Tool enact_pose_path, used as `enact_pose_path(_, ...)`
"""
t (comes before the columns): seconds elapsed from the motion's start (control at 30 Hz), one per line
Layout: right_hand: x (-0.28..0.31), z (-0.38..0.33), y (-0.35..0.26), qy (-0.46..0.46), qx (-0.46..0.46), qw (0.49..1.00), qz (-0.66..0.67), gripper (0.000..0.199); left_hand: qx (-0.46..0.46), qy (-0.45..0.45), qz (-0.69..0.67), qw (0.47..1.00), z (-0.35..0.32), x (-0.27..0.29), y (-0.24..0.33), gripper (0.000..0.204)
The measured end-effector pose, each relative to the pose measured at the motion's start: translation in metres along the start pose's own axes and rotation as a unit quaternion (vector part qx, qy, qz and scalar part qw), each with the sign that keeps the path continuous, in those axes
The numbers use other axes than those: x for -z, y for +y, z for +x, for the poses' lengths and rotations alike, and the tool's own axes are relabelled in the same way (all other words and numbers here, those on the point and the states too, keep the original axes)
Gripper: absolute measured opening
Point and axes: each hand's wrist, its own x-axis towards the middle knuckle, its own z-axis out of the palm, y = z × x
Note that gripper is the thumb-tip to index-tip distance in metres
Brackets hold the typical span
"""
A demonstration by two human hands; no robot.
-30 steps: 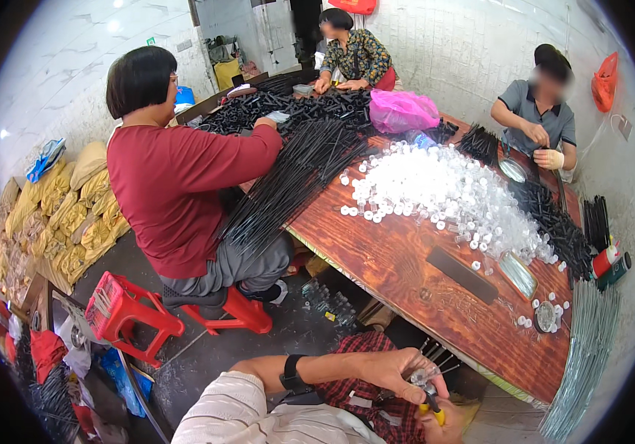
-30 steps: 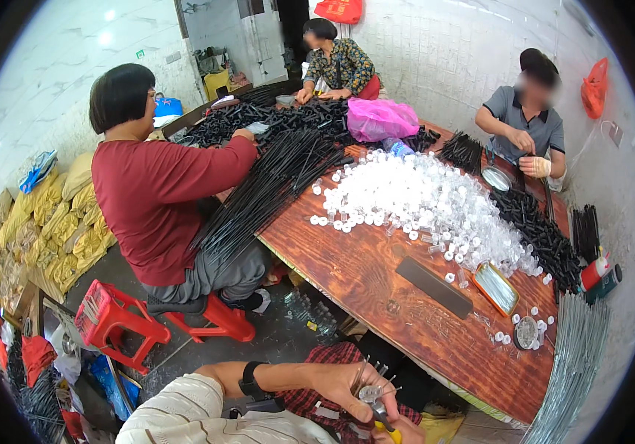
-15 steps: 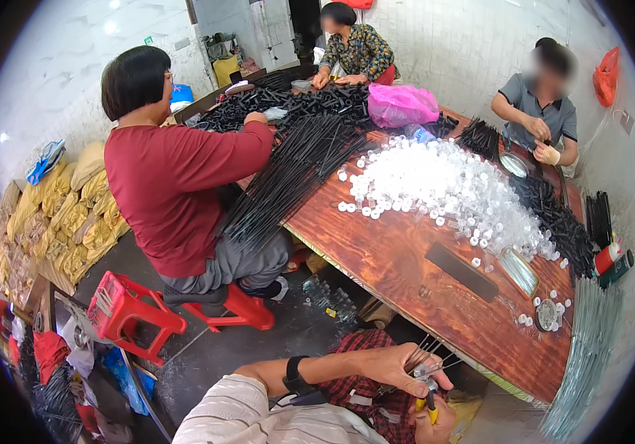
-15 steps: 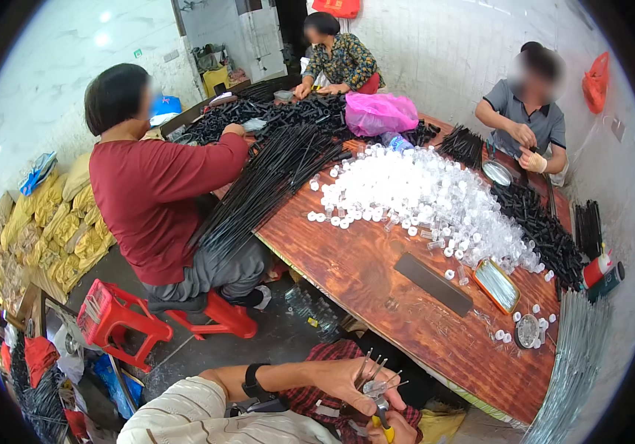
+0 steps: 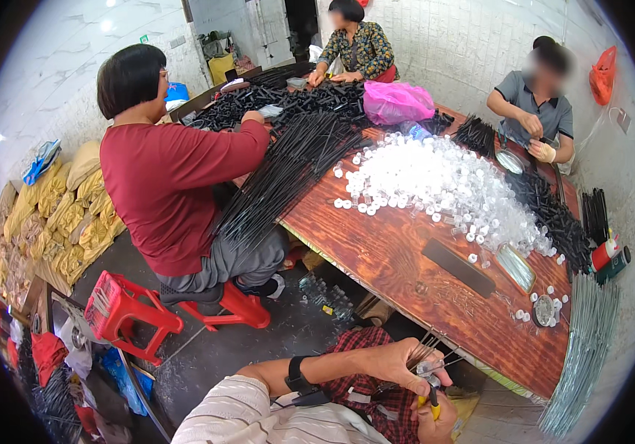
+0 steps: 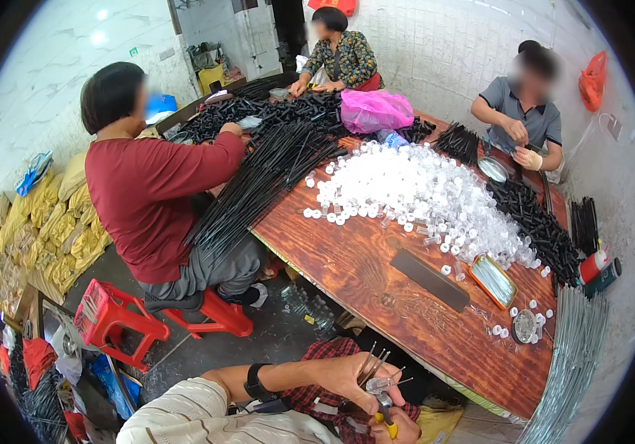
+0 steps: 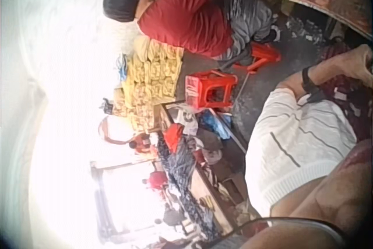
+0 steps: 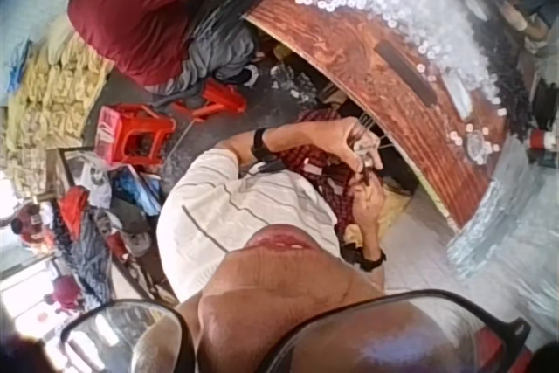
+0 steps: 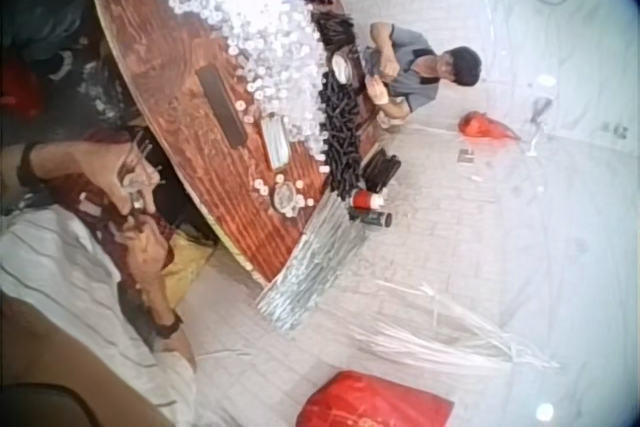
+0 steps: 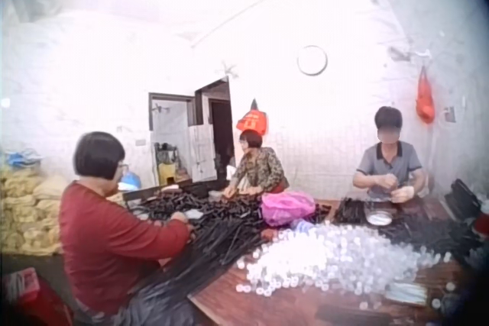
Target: The recorder is assembling the rib structure of an umbrella by inserting metal rods into a central hub and securing them using pliers.
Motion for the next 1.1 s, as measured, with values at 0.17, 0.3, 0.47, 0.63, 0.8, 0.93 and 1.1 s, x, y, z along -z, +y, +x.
enact_pose_path(0.17,0.031,0.002,-0.027,-0.06,0.046,0.992,-0.105,0.027,-0.004,-0.021,0.074,0.997,0.002,0.003,0.006,0.042)
enact_pose_path(0.3,0.05,0.031,-0.045,-0.036,-0.026,0.986,-0.158,0.024,0.045,0.069,0.09,0.993,0.016,0.01,0.012,0.041)
enact_pose_path(0.47,0.062,0.064,-0.063,-0.13,-0.17,0.976,0.047,0.025,0.051,0.142,0.062,0.987,0.017,0.035,0.008,0.052)
enact_pose_path(0.63,0.063,0.049,-0.051,-0.185,-0.313,0.896,0.256,0.045,0.017,0.114,-0.033,0.993,0.027,0.041,-0.023,0.062)
enact_pose_path(0.8,0.052,0.032,-0.027,-0.27,-0.325,0.72,0.551,0.062,-0.01,0.082,-0.067,0.994,0.027,0.036,-0.032,0.061)
enact_pose_path(0.93,0.048,0.03,-0.021,-0.265,-0.306,0.714,0.571,0.062,0.007,0.071,-0.088,0.994,0.029,0.032,-0.031,0.059)
enact_pose_path(1.1,0.051,0.032,-0.021,-0.266,-0.306,0.695,0.594,0.056,-0.028,0.058,-0.096,0.993,0.029,0.035,-0.035,0.055)
